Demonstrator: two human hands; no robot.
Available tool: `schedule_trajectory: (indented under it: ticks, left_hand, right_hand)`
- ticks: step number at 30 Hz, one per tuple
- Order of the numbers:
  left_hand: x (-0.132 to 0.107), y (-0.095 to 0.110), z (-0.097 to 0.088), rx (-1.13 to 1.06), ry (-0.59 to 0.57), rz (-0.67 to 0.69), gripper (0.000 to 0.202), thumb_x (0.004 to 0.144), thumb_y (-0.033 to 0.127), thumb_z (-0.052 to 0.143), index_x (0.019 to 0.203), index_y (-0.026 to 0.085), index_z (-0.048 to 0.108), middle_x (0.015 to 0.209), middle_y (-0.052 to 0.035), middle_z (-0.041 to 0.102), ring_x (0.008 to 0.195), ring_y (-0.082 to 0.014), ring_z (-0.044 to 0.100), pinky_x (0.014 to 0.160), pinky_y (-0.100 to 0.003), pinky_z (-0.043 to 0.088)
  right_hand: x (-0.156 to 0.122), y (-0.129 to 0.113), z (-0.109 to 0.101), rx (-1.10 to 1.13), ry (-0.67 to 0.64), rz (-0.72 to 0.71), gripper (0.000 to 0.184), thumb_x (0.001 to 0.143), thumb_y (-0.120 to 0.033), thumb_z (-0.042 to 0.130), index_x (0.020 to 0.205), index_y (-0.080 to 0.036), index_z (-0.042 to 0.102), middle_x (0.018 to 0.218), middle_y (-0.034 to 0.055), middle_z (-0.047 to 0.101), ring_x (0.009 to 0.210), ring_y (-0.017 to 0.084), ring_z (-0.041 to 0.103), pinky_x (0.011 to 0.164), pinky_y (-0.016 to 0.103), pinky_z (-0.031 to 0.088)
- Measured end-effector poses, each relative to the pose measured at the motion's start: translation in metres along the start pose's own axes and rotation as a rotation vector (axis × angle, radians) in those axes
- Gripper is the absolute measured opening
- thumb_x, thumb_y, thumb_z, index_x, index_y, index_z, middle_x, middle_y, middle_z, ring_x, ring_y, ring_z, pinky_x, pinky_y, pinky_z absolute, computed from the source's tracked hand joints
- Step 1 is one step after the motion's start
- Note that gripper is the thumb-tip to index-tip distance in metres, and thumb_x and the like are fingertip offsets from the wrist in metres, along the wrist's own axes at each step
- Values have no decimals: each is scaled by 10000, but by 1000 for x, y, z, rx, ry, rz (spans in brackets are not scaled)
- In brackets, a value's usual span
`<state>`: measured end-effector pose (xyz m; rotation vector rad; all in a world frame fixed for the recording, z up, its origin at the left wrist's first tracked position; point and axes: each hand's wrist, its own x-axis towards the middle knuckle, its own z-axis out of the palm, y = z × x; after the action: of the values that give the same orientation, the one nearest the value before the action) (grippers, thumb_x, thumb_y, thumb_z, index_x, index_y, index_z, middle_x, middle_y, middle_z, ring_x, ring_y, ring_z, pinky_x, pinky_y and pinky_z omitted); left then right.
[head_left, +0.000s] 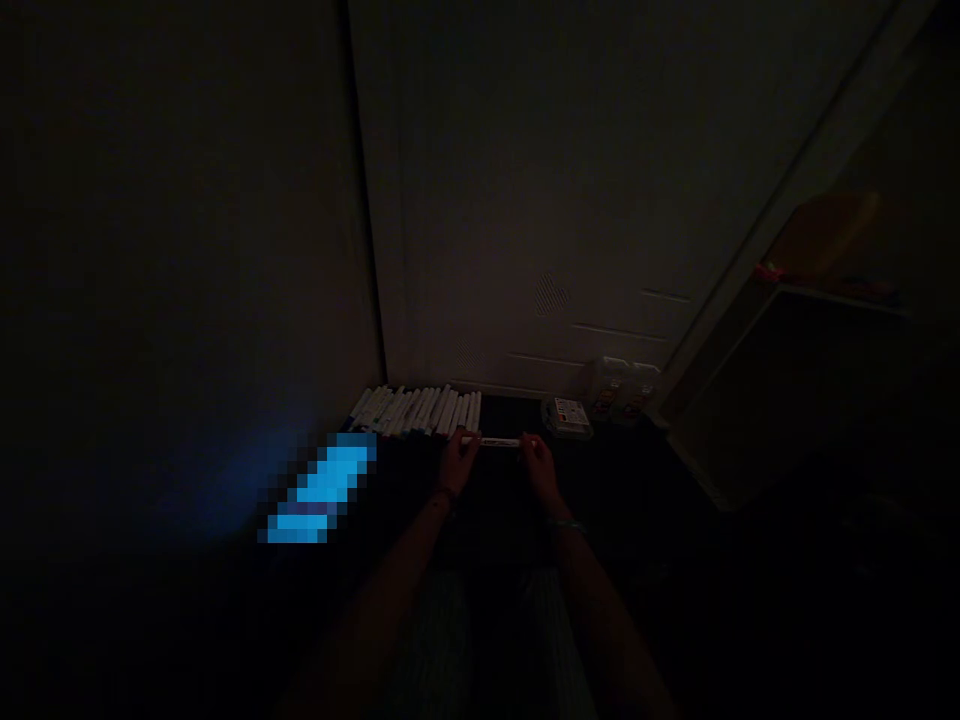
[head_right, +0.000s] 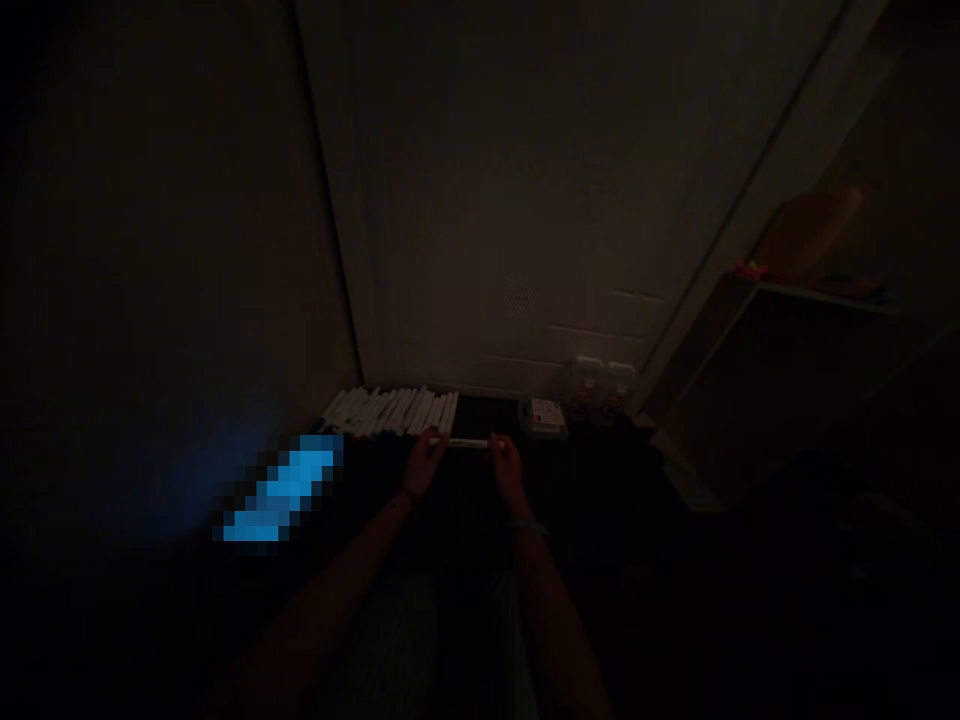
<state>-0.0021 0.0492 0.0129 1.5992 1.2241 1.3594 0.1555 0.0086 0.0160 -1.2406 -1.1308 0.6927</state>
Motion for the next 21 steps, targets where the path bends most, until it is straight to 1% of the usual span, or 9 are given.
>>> schedule_trajectory:
  ticks: [4, 7, 11, 17, 21]
  left_hand:
    - [0, 1, 0, -9, 7, -32, 318, 722, 473, 452, 829, 182, 523, 700, 11, 561, 675, -134, 517, 636, -233, 401]
    - [1, 0, 0, 0, 11, -21, 300, 729, 458, 449, 824, 181, 518, 707, 6, 564, 689, -136, 519, 648, -236, 400]
    - [2, -3, 0, -4, -12, 0, 268, 745, 437, 435, 818, 189, 504, 722, 7, 561, 695, -134, 518, 657, -238, 397]
    - [1, -2, 0, -1, -12, 17, 257, 746, 427, 440, 824, 187, 491, 746, 1, 554, 715, -141, 513, 673, -247, 397]
    - [1, -1, -1, 10, -21, 42, 250, 761, 422, 420, 812, 188, 491, 736, 2, 545, 709, -137, 508, 679, -247, 397]
  right_hand:
    - [-1, -3, 0, 8, -28, -13, 378, 763, -551, 400, 751, -192, 519, 580, -24, 482, 529, 100, 426, 506, 202, 342]
    - [-2, -3, 1, 10, -35, -15, 394, 766, -562, 389, 708, -191, 511, 582, -19, 509, 539, 102, 448, 530, 209, 355]
    - [-2, -2, 0, 10, -45, -36, 393, 779, -551, 382, 684, -191, 507, 598, -11, 531, 564, 105, 470, 559, 213, 368]
    - [-1, 0, -1, -36, -43, 3, 416, 766, -573, 386, 661, -189, 507, 566, -8, 530, 536, 108, 470, 523, 214, 364]
    - [-2, 1, -1, -41, -24, -14, 423, 765, -579, 383, 647, -189, 499, 544, -15, 514, 511, 102, 460, 507, 211, 356]
